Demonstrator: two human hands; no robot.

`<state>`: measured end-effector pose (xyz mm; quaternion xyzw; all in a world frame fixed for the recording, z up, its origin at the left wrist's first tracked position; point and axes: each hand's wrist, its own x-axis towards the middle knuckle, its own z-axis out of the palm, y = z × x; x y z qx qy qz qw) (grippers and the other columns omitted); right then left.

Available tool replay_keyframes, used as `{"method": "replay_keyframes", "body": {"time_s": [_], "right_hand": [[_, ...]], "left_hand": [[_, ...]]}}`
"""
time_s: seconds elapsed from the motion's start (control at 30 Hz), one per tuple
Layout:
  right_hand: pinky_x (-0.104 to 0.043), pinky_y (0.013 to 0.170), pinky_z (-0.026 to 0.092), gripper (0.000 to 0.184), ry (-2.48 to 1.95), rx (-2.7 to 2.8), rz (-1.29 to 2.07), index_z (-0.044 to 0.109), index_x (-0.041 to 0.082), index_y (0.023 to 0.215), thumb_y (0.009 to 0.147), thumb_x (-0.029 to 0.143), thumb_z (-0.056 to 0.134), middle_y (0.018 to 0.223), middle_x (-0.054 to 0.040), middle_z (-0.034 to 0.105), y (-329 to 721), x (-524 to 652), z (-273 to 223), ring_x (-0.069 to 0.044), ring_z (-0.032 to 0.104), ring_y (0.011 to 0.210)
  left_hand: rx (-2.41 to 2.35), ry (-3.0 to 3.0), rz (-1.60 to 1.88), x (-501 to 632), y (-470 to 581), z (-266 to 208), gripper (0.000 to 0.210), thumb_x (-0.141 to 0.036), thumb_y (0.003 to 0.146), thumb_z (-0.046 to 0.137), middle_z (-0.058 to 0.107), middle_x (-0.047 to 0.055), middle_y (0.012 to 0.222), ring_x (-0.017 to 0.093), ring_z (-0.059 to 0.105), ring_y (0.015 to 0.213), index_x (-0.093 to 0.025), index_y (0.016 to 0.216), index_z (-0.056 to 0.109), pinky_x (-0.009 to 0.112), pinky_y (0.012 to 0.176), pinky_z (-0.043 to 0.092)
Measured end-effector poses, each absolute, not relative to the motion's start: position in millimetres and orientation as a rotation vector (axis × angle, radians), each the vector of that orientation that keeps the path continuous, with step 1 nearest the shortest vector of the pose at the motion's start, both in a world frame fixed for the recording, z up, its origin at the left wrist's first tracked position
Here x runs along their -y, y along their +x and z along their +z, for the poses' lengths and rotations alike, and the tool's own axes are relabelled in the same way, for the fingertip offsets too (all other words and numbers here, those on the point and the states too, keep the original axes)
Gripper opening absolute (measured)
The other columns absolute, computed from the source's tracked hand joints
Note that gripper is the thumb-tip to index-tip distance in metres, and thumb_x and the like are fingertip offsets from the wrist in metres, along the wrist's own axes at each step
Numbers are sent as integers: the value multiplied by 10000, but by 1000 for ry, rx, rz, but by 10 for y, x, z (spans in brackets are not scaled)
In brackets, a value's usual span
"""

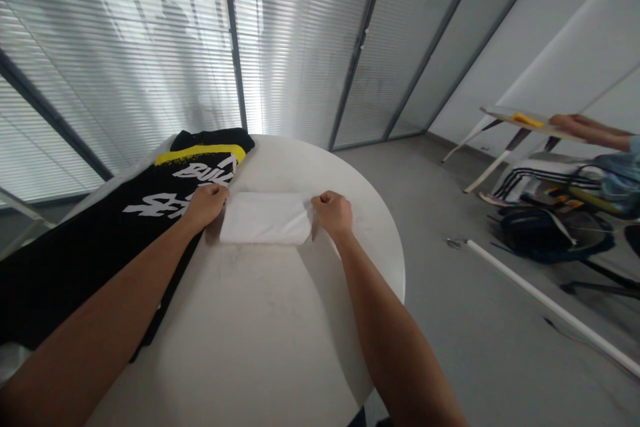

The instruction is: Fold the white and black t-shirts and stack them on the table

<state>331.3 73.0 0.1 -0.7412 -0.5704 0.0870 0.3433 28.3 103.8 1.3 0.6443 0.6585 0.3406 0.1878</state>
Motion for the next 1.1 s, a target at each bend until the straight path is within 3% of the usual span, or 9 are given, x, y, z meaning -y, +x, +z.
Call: {"method": "replay_keyframes", "body": {"time_s": [0.3,0.47,0.63,0.87,1.03,1.1], "right_hand": [[-243,559,303,277,-1993,1652,301,658,194,685,814,348,468,699,-54,665,3284,-726,-22,-152,554,654],[-246,549,289,445,-1902,1722,411,527,202,568,870,513,425,592,-14,552,3291,-721,-8,-135,486,586],[-243,523,278,385,-1736,1644,538,450,207,530,814,460,512,515,28,429,3312,-770,-88,-119,437,539],[-251,519,313,409,-1739,1496,570,461,214,560,843,509,470,498,26,474,3361,-811,-115,-121,437,501],[-254,536,329,487,-1735,1836,711,470,206,483,841,533,498,458,16,471,3374,-673,28,-130,471,503],[-247,534,339,442,-1729,1937,779,492,199,482,821,478,549,465,8,504,3358,-631,53,-131,495,504]], "left_hand": [[-1870,1962,743,-1097,288,-90,344,-444,835,418,660,78,765,224,584,750,-183,715,609,317,691,390],[-1718,1934,748,-1043,285,-32,478,-569,845,391,620,59,663,216,575,706,-195,613,578,323,692,382],[-1739,1915,764,-1031,290,-24,369,-495,806,466,590,26,633,188,545,664,-195,613,562,298,633,357],[-1849,1932,888,-1078,300,-51,395,-499,848,392,621,56,708,206,558,730,-194,678,578,313,694,385],[-1577,1885,494,-977,225,99,541,-620,811,443,490,30,446,178,502,504,-218,451,475,320,615,392],[-1438,1893,345,-939,184,149,528,-631,762,527,498,21,433,159,486,465,-212,443,493,312,593,391]]}}
